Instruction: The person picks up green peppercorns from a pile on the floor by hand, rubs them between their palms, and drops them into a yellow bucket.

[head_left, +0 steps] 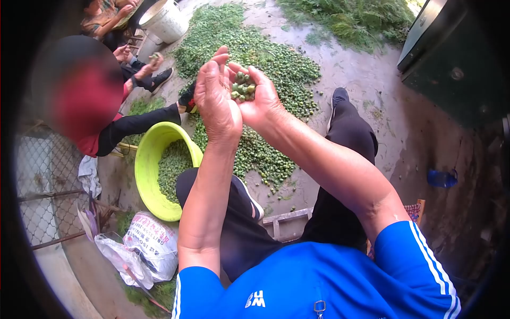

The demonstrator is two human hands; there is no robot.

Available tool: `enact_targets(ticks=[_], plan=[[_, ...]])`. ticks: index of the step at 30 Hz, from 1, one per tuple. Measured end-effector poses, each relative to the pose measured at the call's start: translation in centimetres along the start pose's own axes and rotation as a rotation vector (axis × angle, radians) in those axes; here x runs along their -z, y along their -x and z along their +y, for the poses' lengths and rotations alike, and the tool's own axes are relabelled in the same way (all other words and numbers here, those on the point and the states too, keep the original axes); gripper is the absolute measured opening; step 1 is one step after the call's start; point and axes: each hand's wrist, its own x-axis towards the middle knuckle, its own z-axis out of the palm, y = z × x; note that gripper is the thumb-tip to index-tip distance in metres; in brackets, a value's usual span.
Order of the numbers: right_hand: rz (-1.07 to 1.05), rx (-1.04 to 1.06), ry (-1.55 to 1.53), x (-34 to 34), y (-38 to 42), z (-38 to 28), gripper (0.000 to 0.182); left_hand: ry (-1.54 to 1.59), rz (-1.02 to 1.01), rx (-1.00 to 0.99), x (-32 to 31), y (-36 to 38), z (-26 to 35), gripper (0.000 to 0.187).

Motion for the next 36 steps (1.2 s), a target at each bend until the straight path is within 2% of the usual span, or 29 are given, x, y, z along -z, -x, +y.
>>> enact_targets(ticks=[3,6,9,13,17,18,19,21,23,24,25,27,28,29,31,32,33,35,36], plan=[[-0.007,-0.013,-0.027,0.2,-0.5,-0.1,0.035,0.037,-0.001,0.028,0.8,-1.0,0.7,0.021],[-0.019,-0.043,-0.095,-0.3,-0.7,0.0,0.036,0.401,0.019,0.218,1.6,-2.0,2.3,0.024],[-0.036,-0.059,-0.133,-0.4,-0.8,0.7,0.037,0.465,0.003,0.273,2.6,-2.3,2.7,0.025],[-0.051,-0.096,-0.114,-0.1,-1.3,1.2,0.034,0.458,-0.033,0.232,3.3,-2.4,3.4,0.025],[0.005,-0.048,-0.043,-0.2,-1.3,0.9,0.036,0.486,0.031,0.269,6.7,-3.2,3.3,0.024],[-0.003,-0.031,-0.037,-0.3,-1.3,0.5,0.035,0.499,-0.052,0.26,6.9,-3.2,3.6,0.023],[-0.012,-0.008,-0.032,-0.5,-1.3,0.0,0.035,0.473,0.126,0.256,6.1,-3.1,4.2,0.023],[0.004,0.045,-0.022,-0.6,-1.5,-0.6,0.032,0.447,0.002,0.207,7.7,-3.7,4.2,0.028],[0.008,0.094,0.081,-0.2,-1.9,-1.2,0.027,0.361,0.106,0.165,7.7,-4.0,4.8,0.028],[-0.026,0.085,0.068,0.2,-2.2,-1.2,0.024,0.29,0.049,0.136,8.0,-4.2,4.7,0.027],[-0.06,0.073,0.059,0.7,-2.4,-1.1,0.021,0.249,-0.01,0.113,7.0,-4.0,4.4,0.027],[-0.048,0.009,0.022,1.0,-2.1,-0.7,0.021,-0.047,-0.224,0.076,-2.1,-0.5,4.2,0.032],[-0.138,0.236,0.219,2.0,-2.7,0.0,0.024,-0.071,-0.34,0.206,-5.1,1.0,3.2,0.035],[-0.145,0.223,0.219,2.1,-2.2,-0.1,0.024,-0.101,-0.448,0.331,-7.4,2.1,2.5,0.039],[-0.359,0.075,0.218,1.7,-0.6,-1.3,0.041,-0.225,-0.649,0.403,-9.8,3.5,2.7,0.047],[-0.367,0.071,0.207,1.2,-0.4,-1.5,0.041,-0.17,-0.614,0.457,-10.5,3.4,3.7,0.043],[-0.271,0.046,0.161,0.2,0.0,-1.8,0.035,-0.182,-0.616,0.462,-9.9,3.2,4.0,0.043],[-0.078,-0.011,0.074,-1.1,0.2,-2.6,0.029,-0.106,-0.429,0.527,-7.0,1.7,5.3,0.037],[-0.19,-0.053,-0.011,-0.5,-0.6,-3.1,0.032,0.06,-0.372,0.579,-5.3,1.3,5.4,0.035]])
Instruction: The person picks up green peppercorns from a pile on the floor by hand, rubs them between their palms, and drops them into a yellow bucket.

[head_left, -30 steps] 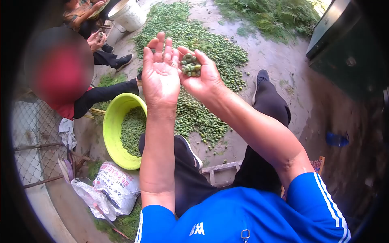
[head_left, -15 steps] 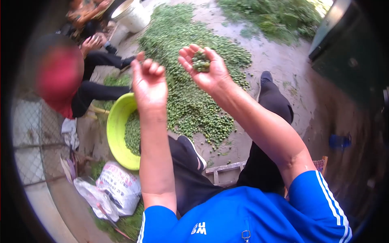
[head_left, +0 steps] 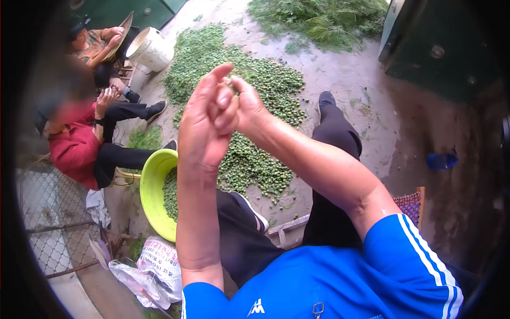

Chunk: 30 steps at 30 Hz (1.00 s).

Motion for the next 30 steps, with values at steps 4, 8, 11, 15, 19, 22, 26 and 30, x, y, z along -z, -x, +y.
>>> enact_targets(ticks=[4,8,11,15,19,22,26,30], plan=[[0.084,0.109,0.04,-1.4,0.4,-1.0,0.035,-0.46,0.001,-0.067,4.4,2.7,0.4,0.033],[0.064,0.108,0.053,-1.4,0.9,-0.9,0.038,-1.27,0.251,-0.466,6.3,3.3,-0.9,0.016],[0.049,0.079,0.08,-1.1,1.0,-0.6,0.037,-0.995,0.218,-0.442,5.7,1.6,-1.9,0.027],[0.049,0.053,0.142,-0.7,1.1,-0.3,0.04,-1.215,0.216,-0.53,5.8,0.2,-4.0,0.037],[0.077,0.035,0.158,0.3,0.6,-0.1,0.039,-1.291,0.23,-0.505,6.6,-0.2,-4.5,0.033],[0.169,0.05,0.333,0.8,0.8,0.2,0.038,-1.146,0.148,-0.479,7.5,-0.4,-4.9,0.033],[0.221,0.077,0.349,0.8,1.2,0.4,0.041,-1.105,0.099,-0.379,7.8,-0.1,-4.9,0.031],[0.203,0.056,0.341,0.9,1.2,0.6,0.041,-1.108,0.104,-0.34,7.8,0.4,-4.8,0.027]])
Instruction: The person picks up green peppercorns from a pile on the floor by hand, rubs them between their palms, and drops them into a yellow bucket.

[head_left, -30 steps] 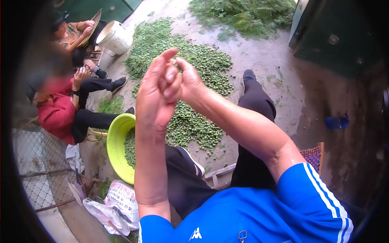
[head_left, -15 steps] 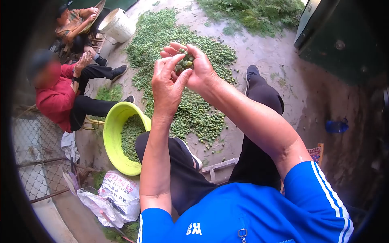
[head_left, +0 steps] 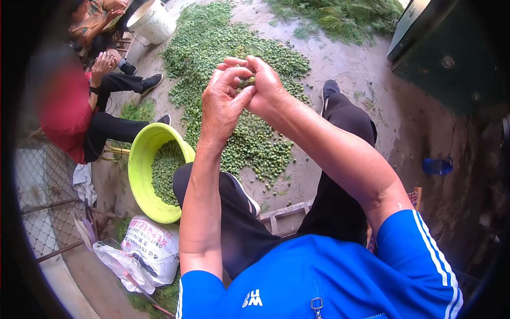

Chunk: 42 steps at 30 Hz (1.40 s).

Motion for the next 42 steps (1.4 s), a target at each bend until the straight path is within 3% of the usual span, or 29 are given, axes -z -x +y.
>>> enact_targets(ticks=[3,6,10,12,13,15,17,19,20,24,32,35,37,40,42], plan=[[-0.016,-0.032,-0.023,0.1,-0.1,-0.1,0.041,0.079,0.033,0.047,-0.3,0.1,-0.4,0.024],[0.033,0.011,0.095,0.2,-0.3,-0.1,0.04,0.011,0.089,-0.11,-0.9,-0.2,-0.7,0.02],[0.028,-0.027,-0.063,0.2,-0.6,-0.1,0.039,0.103,0.069,-0.014,-0.5,-0.2,-0.9,0.016],[-0.026,-0.078,-0.137,0.5,-0.6,-0.1,0.04,0.577,0.059,0.16,-0.1,-0.2,-1.1,0.017],[-0.026,-0.081,-0.137,0.9,-0.7,-0.1,0.04,0.577,0.062,0.161,0.0,-0.2,-0.9,0.017],[-0.098,-0.098,-0.023,1.4,-0.7,-0.3,0.04,1.04,0.111,0.262,0.3,-0.3,-0.6,0.02],[-0.091,-0.119,-0.076,1.3,-0.8,0.0,0.039,1.16,0.07,0.273,0.8,-0.4,-1.5,0.022],[-0.051,-0.142,-0.258,1.4,-1.5,0.5,0.038,1.534,0.04,0.328,1.1,-0.7,-2.0,0.026],[-0.047,-0.066,-0.212,1.4,-1.8,0.9,0.035,1.667,-0.071,0.232,1.4,-0.6,-2.9,0.036],[0.06,0.028,-0.309,-0.3,-1.2,1.7,0.024,1.828,0.054,0.265,1.7,-0.7,-1.5,0.042],[0.011,-0.055,-0.343,0.4,-2.1,2.6,0.024,1.741,0.188,0.305,2.1,-0.3,-0.4,0.044],[0.129,-0.042,-0.342,0.0,-1.8,2.3,0.029,1.748,0.204,0.273,2.6,-0.4,-1.3,0.042],[-0.019,-0.047,-0.263,-0.7,-0.8,1.8,0.038,1.81,0.136,0.181,4.3,-0.4,-1.8,0.04],[-0.004,-0.056,-0.288,-1.2,-0.6,1.2,0.046,1.687,0.436,0.072,9.3,0.5,-2.4,0.039],[-0.009,-0.041,-0.262,-1.4,-0.4,0.9,0.049,1.294,0.639,0.102,13.9,2.2,-4.2,0.03]])
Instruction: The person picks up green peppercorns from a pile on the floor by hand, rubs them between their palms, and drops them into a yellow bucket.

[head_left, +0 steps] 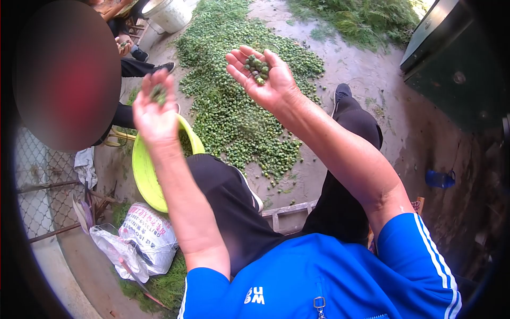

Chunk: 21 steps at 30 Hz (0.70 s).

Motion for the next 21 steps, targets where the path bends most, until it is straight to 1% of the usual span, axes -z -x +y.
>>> enact_targets(ticks=[1,2,3,4,5,7,8,10,11,12,13,14,15,17,18,19,20,21], plan=[[-0.001,0.001,-0.002,-0.1,0.2,-0.1,0.049,-0.17,0.164,-0.09,2.1,-0.5,2.0,0.031],[-0.015,-0.013,0.02,-0.3,0.3,-0.2,0.049,-0.519,0.403,-0.259,2.4,0.3,3.3,0.034],[-0.03,-0.027,0.041,-0.5,0.5,-0.3,0.049,-0.744,0.522,-0.447,2.5,1.1,4.1,0.035],[-0.035,-0.025,0.037,-0.7,0.6,-0.4,0.049,-0.889,0.422,-0.613,5.5,0.2,5.7,0.034],[-0.057,-0.036,0.056,-0.8,0.8,-0.3,0.05,-1.093,0.41,-0.71,6.7,-0.1,6.7,0.035],[-0.077,-0.058,0.075,-0.8,1.1,0.0,0.051,-1.538,0.18,-0.834,4.9,0.0,6.5,0.034],[-0.081,-0.072,0.07,-0.8,1.2,0.2,0.053,-1.283,0.114,-0.693,1.4,1.2,3.9,0.031],[-0.101,-0.097,0.07,-0.7,1.1,0.4,0.056,-1.187,-0.095,-0.505,-3.4,2.4,0.2,0.028],[-0.103,-0.093,0.072,-0.6,1.0,0.3,0.056,-1.191,-0.185,-0.364,-4.8,2.7,-1.4,0.03],[-0.116,-0.099,0.067,-0.4,0.9,0.3,0.056,-1.181,-0.241,-0.264,-6.4,3.2,-3.3,0.03],[-0.128,-0.106,0.06,-0.3,0.8,0.2,0.057,-1.193,-0.348,-0.198,-7.0,3.5,-4.9,0.031],[-0.116,-0.083,0.1,-0.3,0.8,0.1,0.056,-1.225,-0.433,-0.194,-7.1,3.6,-6.7,0.034],[-0.113,-0.079,0.1,-0.1,0.7,0.0,0.056,-1.222,-0.436,-0.19,-7.0,3.7,-7.9,0.034],[-0.109,-0.086,0.058,0.6,0.2,-0.1,0.053,-1.506,-0.574,-0.457,-6.9,3.9,-10.0,0.038],[-0.141,-0.051,0.095,0.8,0.1,-0.2,0.051,-1.5,-0.577,-0.448,-6.8,4.1,-10.7,0.038],[-0.133,-0.05,0.097,1.1,0.0,-0.3,0.051,-1.517,-0.612,-0.498,-6.6,4.3,-11.1,0.037],[-0.103,-0.044,0.133,1.3,-0.1,-0.4,0.052,-1.536,-0.644,-0.55,-6.4,4.4,-11.3,0.036],[-0.074,-0.038,0.167,1.1,0.0,-0.3,0.054,-1.537,-0.643,-0.546,-6.2,4.3,-11.4,0.036]])
